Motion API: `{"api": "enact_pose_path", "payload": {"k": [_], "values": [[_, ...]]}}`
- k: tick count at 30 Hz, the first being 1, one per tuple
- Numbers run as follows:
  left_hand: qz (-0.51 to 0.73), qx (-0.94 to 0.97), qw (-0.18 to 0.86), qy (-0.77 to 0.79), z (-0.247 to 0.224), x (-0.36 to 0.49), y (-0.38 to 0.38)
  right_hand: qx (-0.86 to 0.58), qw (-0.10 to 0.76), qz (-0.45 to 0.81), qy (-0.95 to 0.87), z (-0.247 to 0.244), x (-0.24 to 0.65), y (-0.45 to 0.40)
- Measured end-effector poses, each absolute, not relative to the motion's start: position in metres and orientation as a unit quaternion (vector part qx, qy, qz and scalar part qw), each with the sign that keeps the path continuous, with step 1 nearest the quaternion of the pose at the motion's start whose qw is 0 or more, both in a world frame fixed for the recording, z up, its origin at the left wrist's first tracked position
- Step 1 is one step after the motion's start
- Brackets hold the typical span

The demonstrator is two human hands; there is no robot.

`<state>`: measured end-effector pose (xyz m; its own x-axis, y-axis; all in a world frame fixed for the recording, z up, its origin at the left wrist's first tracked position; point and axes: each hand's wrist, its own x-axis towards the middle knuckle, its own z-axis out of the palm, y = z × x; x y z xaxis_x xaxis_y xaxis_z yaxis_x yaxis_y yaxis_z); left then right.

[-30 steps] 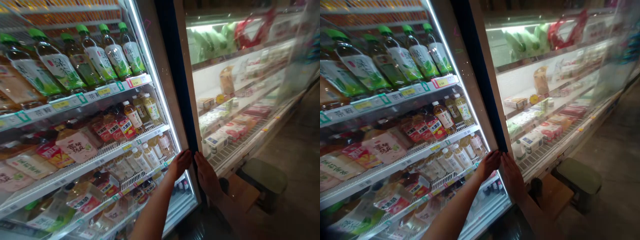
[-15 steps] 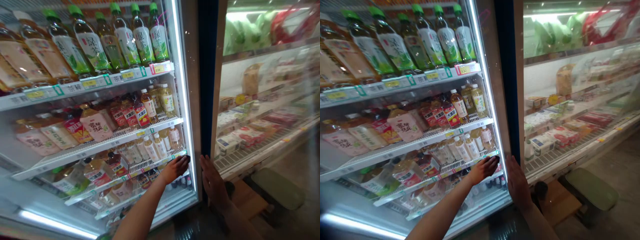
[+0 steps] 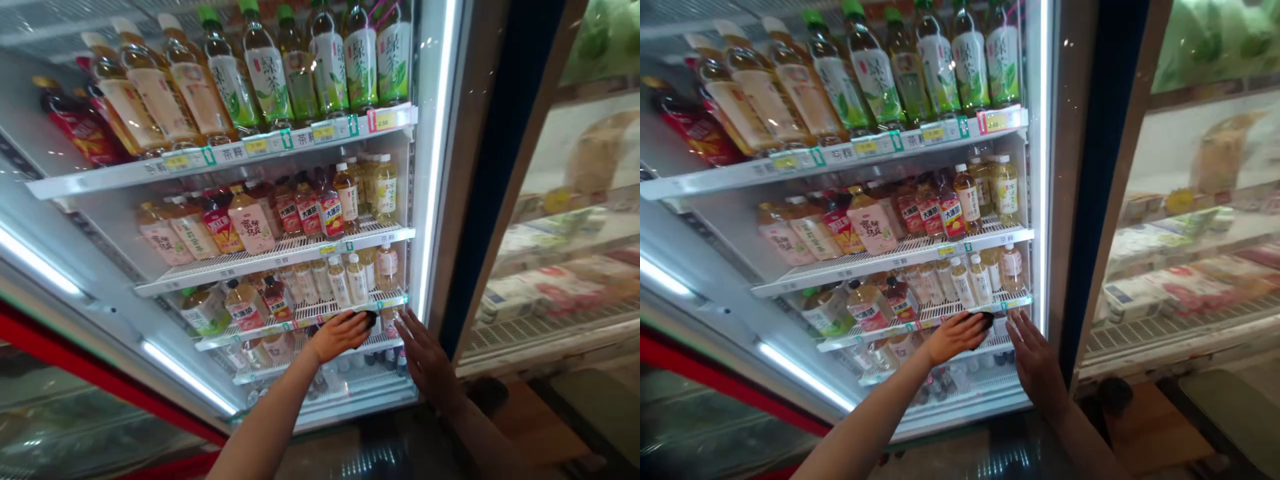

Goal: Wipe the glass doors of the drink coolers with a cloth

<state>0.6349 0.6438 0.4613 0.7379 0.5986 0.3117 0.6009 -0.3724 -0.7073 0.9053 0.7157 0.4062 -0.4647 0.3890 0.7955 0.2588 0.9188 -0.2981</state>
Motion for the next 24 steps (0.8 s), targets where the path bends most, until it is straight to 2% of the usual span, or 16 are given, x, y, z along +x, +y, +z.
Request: {"api": "enact_pose_path", "payload": {"k": [4,9,13,16,19,22,24], "values": [[0.031,-0.809,0.423,-0.407,0.483,0.604,0.615,-0.183,0.472,0.079,-0.859,0.409,0.900,0.711],[-0.081,-0.675,0.501,-0.535,0.500,0.581,0.585,-0.186,0.485,0.103,-0.848,0.413,0.877,0.700],[-0.029,-0.754,0.475,-0.452,0.487,0.578,0.578,-0.163,0.481,0.119,-0.853,0.423,0.840,0.677],[0.015,-0.801,0.443,-0.403,0.496,0.559,0.562,-0.131,0.478,0.113,-0.861,0.435,0.814,0.660],[-0.042,-0.741,0.467,-0.481,0.502,0.524,0.525,-0.126,0.483,0.105,-0.860,0.445,0.794,0.646],[-0.142,-0.630,0.486,-0.589,0.485,0.496,0.486,-0.140,0.491,0.088,-0.856,0.449,0.773,0.636],[-0.170,-0.613,0.483,-0.602,0.471,0.488,0.474,-0.137,0.497,0.062,-0.855,0.451,0.756,0.630]]}}
